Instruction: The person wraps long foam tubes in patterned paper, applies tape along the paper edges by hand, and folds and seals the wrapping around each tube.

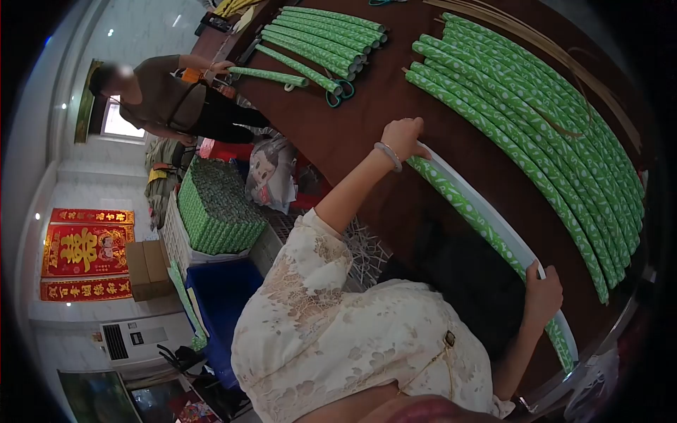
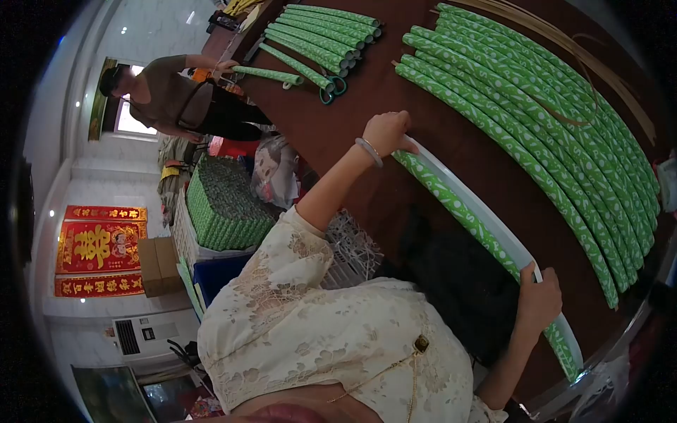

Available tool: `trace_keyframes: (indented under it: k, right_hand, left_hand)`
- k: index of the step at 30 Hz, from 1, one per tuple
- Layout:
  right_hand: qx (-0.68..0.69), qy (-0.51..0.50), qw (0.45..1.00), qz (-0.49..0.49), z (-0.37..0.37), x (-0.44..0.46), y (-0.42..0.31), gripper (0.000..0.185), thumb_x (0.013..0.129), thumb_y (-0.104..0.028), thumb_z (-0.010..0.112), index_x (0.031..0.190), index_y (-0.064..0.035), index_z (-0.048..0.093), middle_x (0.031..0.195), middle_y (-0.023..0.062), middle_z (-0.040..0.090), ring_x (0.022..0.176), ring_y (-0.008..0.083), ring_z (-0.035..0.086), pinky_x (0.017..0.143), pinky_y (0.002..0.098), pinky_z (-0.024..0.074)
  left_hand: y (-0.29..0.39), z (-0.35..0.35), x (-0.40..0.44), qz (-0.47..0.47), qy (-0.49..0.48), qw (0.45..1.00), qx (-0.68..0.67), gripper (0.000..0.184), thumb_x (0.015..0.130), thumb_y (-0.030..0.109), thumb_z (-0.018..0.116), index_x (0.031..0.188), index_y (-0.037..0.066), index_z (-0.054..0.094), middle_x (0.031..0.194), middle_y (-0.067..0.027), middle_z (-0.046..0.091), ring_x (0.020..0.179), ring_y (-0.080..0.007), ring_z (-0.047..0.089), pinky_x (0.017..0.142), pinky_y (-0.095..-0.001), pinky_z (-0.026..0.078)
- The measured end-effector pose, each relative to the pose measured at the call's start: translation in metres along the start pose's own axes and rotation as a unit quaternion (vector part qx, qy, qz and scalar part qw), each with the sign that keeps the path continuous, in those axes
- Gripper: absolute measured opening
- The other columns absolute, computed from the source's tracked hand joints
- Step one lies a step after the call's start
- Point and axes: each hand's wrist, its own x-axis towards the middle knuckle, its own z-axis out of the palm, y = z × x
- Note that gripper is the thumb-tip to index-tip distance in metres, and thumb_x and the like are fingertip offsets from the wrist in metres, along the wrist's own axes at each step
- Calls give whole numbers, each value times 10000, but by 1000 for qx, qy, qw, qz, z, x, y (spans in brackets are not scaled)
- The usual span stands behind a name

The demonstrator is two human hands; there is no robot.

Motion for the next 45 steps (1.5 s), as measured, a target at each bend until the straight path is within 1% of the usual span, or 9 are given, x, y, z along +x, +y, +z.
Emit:
trace_keyframes:
  k: [7, 12, 14, 17, 20, 23, 30, 39, 45]
  right_hand:
    - [26, 1, 1000, 15, -3, 0, -3, 444, 818, -474, 515, 790, -35, 583, 768, 193, 616, 751, 403, 590, 668, 466, 458]
    - [2, -15, 999, 33, -11, -1, -7, 403, 796, -420, 556, 721, -26, 590, 702, 158, 605, 645, 337, 602, 592, 418, 479]
    - [27, 38, 999, -10, -5, -1, -4, 387, 783, -404, 576, 689, -29, 587, 674, 144, 601, 606, 316, 598, 568, 405, 479]
    - [28, 45, 999, -11, -4, 0, -3, 366, 771, -384, 592, 683, -28, 589, 670, 137, 603, 586, 309, 598, 554, 400, 480]
    - [38, 47, 998, -10, -3, 0, -3, 356, 764, -370, 600, 680, -24, 591, 661, 134, 602, 578, 306, 598, 544, 393, 481]
    - [41, 61, 997, -15, -2, -1, -3, 346, 761, -359, 603, 681, -22, 592, 656, 136, 599, 575, 308, 599, 536, 391, 484]
    - [39, 64, 997, -16, -3, -1, -4, 337, 757, -347, 609, 677, -20, 589, 648, 134, 599, 566, 309, 599, 534, 389, 486]
    - [43, 85, 995, -32, -2, -1, -3, 328, 757, -340, 607, 678, -22, 586, 643, 127, 595, 561, 303, 593, 531, 384, 482]
    - [38, 79, 996, -30, -2, 0, -6, 325, 761, -340, 604, 681, -25, 586, 656, 122, 596, 560, 305, 589, 533, 388, 479]
  left_hand:
    - [2, 2, 7, 13, -4, 997, 82, 585, 502, 511, 799, 794, 72, 545, 768, -109, 621, 751, -303, 626, 650, -412, 502]
    - [-1, -2, 8, 45, 1, 998, 54, 585, 514, 545, 776, 784, 74, 558, 699, -100, 612, 701, -313, 618, 595, -418, 489]
    - [4, -2, 6, 50, -12, 998, 44, 584, 515, 547, 773, 787, 76, 561, 694, -96, 611, 695, -309, 618, 591, -417, 489]
    - [10, -6, 7, 36, -7, 994, 100, 614, 502, 577, 770, 768, 75, 537, 685, -89, 605, 679, -296, 620, 570, -408, 490]
    - [12, -1, 5, 58, 29, 993, 100, 597, 513, 569, 776, 754, 76, 542, 683, -79, 603, 664, -294, 614, 564, -409, 487]
    - [14, -1, 5, 49, 16, 993, 105, 656, 491, 601, 765, 776, 66, 515, 698, -101, 601, 663, -298, 619, 549, -406, 489]
    - [17, 1, 7, 28, 21, 992, 122, 639, 490, 602, 770, 770, 79, 532, 702, -87, 596, 682, -297, 611, 556, -417, 482]
    - [24, -4, 12, -5, -32, 990, 134, 692, 451, 587, 796, 820, 60, 542, 810, -118, 633, 737, -297, 642, 600, -408, 513]
    - [36, -10, 28, -57, -123, 976, 171, 705, 454, 559, 816, 903, 64, 591, 854, -117, 639, 814, -284, 645, 674, -392, 529]
